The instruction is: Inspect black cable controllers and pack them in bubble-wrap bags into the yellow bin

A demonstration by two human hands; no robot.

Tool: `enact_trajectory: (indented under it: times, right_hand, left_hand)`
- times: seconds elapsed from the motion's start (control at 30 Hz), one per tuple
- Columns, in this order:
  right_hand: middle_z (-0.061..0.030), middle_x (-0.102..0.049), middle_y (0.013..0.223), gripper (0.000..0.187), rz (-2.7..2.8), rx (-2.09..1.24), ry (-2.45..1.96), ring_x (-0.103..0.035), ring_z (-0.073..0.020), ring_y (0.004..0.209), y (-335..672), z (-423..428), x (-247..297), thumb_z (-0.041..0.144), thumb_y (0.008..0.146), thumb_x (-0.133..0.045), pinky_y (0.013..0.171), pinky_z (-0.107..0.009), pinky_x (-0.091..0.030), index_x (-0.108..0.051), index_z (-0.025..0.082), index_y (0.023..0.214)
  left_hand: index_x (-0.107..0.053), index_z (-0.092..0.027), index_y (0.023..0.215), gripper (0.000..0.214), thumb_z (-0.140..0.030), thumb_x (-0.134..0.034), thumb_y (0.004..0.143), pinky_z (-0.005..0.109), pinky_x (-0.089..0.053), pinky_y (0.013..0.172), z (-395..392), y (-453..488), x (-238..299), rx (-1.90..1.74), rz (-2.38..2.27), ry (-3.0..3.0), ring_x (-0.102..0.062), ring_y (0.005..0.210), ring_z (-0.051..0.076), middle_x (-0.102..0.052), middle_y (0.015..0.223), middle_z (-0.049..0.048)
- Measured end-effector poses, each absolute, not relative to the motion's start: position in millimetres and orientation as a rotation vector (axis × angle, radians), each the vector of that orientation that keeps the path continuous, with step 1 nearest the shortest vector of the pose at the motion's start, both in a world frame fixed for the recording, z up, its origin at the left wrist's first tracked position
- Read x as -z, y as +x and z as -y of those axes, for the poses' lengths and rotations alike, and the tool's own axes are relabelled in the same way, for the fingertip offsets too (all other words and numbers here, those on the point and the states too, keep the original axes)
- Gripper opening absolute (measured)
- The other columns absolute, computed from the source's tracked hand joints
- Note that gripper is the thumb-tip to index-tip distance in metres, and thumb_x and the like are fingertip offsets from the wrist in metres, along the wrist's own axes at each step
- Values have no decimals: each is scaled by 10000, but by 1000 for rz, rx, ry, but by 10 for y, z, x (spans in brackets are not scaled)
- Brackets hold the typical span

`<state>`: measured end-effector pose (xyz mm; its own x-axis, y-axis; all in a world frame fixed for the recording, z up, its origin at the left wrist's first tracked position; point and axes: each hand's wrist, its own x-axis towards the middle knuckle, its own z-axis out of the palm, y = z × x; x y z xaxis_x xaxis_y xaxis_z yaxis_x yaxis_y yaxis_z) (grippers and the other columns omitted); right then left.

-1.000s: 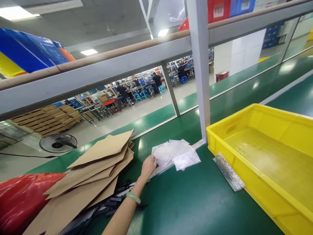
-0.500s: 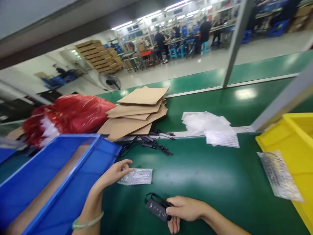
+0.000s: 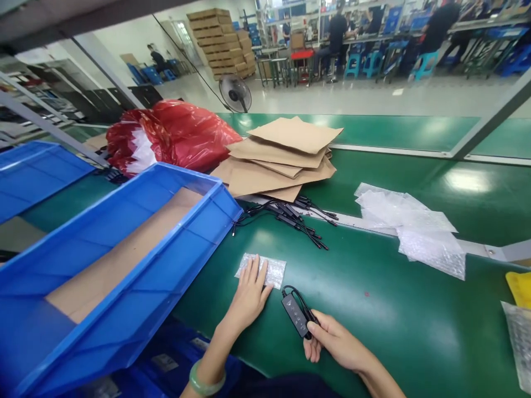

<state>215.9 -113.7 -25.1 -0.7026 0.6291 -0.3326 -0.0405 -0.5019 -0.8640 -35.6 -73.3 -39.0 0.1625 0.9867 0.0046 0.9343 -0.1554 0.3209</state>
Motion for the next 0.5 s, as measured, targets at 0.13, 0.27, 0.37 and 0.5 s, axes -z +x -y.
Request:
enact_trajectory:
  times: [0.13, 0.27, 0.37, 0.5]
  right_hand:
    - [-89, -670, 807, 477, 1283, -2164, -981, -627, -159, 685, 2021, 1035, 207, 620, 904, -465, 602, -249, -478, -522, 148, 949]
    - [-131, -660, 971, 531, 1376, -2052, -1071, -635, -214, 859, 1910, 870, 117, 655, 881, -459, 657, -287, -498, -541, 149, 1017]
    - [-118, -663, 915, 518, 1430, -2013, -1088, -636, -207, 814, 1913, 808, 47, 654, 892, -432, 643, -291, -498, -536, 154, 976]
    - [-87, -653, 855, 502, 1444, -1951, -1182, -625, -183, 735, 1993, 843, 14, 650, 900, -416, 617, -282, -493, -525, 162, 946]
  left_hand:
    - [-235, -243, 1464, 572, -399, -398, 939, 611, -209, 1082, 855, -375, 412, -293, -1822, 2139, 19, 1411, 375, -48, 1566, 139]
    - [-295, -288, 1436, 617, -405, -528, 877, 624, -218, 1067, 896, -439, 236, -332, -1681, 2113, 4, 1407, 411, -28, 1568, 128]
    - [-507, -208, 1264, 438, -354, -565, 855, 545, -313, 1048, 917, -412, 98, -587, -1718, 2080, -247, 1367, 378, -287, 1476, 167]
    - [-575, -163, 918, 113, -247, -534, 854, 380, -455, 878, 902, -217, 11, -893, -1801, 1987, -550, 1005, 242, -556, 1011, 106]
